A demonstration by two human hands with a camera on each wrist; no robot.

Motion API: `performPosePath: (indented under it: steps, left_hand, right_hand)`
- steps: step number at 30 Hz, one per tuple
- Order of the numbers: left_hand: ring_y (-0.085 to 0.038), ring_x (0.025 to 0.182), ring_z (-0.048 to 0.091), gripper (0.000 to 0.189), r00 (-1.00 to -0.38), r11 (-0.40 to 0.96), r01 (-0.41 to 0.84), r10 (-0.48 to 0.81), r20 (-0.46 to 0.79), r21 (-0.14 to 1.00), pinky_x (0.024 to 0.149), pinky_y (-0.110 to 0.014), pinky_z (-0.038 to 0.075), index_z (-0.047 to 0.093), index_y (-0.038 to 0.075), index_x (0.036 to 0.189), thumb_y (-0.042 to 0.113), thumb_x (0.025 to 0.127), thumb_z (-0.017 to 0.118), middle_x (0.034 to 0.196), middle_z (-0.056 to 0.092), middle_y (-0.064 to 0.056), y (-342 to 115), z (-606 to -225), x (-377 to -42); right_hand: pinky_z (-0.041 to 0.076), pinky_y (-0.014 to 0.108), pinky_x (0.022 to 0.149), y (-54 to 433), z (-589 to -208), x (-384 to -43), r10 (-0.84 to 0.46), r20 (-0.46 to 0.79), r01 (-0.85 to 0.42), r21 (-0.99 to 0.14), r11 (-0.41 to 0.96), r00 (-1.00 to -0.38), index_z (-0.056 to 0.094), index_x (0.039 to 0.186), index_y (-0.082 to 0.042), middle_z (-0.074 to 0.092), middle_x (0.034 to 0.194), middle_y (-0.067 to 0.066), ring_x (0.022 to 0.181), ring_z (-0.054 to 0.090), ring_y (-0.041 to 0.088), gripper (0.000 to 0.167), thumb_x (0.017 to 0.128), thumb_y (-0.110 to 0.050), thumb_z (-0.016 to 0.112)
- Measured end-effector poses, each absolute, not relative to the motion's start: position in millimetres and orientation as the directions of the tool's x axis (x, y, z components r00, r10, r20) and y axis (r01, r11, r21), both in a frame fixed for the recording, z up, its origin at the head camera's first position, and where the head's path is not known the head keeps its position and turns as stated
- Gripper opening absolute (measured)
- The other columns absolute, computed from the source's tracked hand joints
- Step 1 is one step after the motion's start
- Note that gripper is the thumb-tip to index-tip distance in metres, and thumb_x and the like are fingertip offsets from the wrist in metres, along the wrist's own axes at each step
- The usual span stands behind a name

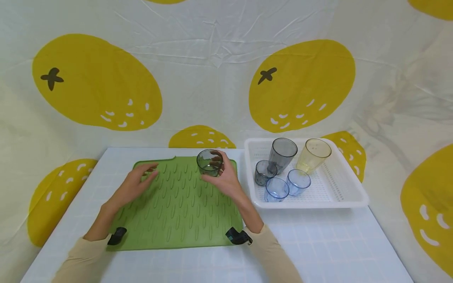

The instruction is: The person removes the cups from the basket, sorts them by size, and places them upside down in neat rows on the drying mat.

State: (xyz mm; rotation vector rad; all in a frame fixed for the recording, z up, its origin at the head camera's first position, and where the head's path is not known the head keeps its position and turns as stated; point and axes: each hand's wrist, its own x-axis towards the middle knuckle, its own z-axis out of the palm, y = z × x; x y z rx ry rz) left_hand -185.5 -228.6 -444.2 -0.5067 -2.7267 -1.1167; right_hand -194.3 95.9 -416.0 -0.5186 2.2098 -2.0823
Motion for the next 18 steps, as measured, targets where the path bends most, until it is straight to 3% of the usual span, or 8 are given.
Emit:
performPosePath:
  steps: [9, 18]
  left_hand:
    - [-0.038, 0.117, 0.061, 0.04, -0.901, 0.556, 0.433, 0.236, 0.365, 0.709, 0.095, -0.055, 0.053, 0.055, -0.005, 0.143, 0.015, 0.109, 0.055, 0.136, 0.06, -0.024, -198, -436, -185]
    - [-0.035, 0.121, 0.061, 0.042, -0.923, 0.442, 0.385, 0.162, 0.35, 0.81, 0.099, -0.054, 0.052, 0.054, 0.003, 0.146, 0.026, 0.113, 0.043, 0.139, 0.06, -0.02, -169, -423, -181]
  right_hand:
    - [0.045, 0.048, 0.108, 74, -425, -196, -0.312, 0.181, -0.203, -0.978, 0.039, -0.933, 0.046, 0.15, -0.017, 0.052, 0.141, 0.018, 0.13, 0.054, 0.031, 0.078, 0.083, -0.002, 0.083]
    - [0.046, 0.042, 0.11, 53, -435, -193, -0.355, 0.18, -0.192, -0.981, -0.002, -0.917, 0.044, 0.151, -0.007, 0.051, 0.142, 0.023, 0.133, 0.05, 0.039, 0.079, 0.081, 0.004, 0.081]
